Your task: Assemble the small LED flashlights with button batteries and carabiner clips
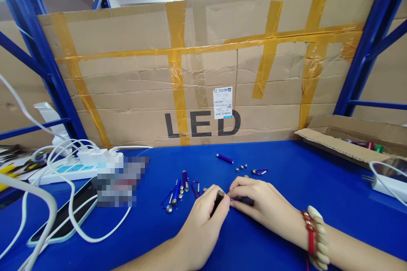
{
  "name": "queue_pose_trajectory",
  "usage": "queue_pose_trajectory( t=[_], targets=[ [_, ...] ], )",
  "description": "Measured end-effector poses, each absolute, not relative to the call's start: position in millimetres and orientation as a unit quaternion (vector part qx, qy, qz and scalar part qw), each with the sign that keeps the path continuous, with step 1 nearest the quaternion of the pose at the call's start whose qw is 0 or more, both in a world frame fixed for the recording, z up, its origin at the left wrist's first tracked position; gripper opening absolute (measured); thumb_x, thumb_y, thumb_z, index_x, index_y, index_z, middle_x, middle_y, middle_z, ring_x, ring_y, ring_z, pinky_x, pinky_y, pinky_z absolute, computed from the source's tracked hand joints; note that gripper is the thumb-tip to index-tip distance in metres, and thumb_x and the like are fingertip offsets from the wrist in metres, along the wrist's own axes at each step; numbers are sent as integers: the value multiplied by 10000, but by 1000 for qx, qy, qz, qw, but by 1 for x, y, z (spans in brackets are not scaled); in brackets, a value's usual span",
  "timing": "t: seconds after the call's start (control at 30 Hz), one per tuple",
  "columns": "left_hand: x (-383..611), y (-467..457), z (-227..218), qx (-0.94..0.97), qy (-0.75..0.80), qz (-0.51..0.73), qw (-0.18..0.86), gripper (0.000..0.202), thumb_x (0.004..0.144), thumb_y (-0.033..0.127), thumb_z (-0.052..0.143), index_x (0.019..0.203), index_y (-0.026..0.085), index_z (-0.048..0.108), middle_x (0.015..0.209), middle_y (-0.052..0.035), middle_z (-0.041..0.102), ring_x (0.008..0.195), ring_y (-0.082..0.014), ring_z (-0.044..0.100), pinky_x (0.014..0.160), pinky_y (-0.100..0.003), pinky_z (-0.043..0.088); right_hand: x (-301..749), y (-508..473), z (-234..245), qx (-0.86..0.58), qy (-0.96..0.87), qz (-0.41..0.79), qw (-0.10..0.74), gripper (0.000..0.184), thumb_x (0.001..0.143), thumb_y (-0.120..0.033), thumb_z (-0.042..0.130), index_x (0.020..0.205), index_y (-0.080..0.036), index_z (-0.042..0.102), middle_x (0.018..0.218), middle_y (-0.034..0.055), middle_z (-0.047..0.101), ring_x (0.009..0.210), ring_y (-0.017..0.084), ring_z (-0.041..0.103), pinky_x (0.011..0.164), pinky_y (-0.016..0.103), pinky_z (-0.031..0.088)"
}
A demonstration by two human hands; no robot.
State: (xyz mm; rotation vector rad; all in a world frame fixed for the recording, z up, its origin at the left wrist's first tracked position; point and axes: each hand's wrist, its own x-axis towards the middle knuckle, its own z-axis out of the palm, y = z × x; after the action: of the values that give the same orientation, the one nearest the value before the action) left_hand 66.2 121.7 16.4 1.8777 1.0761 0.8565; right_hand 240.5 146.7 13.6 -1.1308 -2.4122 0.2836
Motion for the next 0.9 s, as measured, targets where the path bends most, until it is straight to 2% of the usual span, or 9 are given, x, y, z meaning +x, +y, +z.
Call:
queue_pose_trajectory(
  t=[0.57, 0.9],
  targets=[
    [67, 121, 18, 741, 427, 338, 393, 268, 915, 321, 313, 698, 197, 410, 742, 18, 421, 737, -150, 424, 704, -261, 335, 239, 147, 15, -408, -878, 104, 228, 152, 874, -199, 520, 867, -226, 670, 855, 4, 659, 791, 137, 609, 716, 224, 448],
    [67, 122, 17, 743, 422, 339, 393, 266, 920, 310, 316, 700, 196, 413, 743, 16, 423, 735, -149, 422, 701, -258, 335, 240, 145, 15, -421, -878, 74, 217, 185, 883, -251, 509, 876, -265, 694, 859, 7, 618, 723, 123, 593, 622, 213, 428]
  ],
)
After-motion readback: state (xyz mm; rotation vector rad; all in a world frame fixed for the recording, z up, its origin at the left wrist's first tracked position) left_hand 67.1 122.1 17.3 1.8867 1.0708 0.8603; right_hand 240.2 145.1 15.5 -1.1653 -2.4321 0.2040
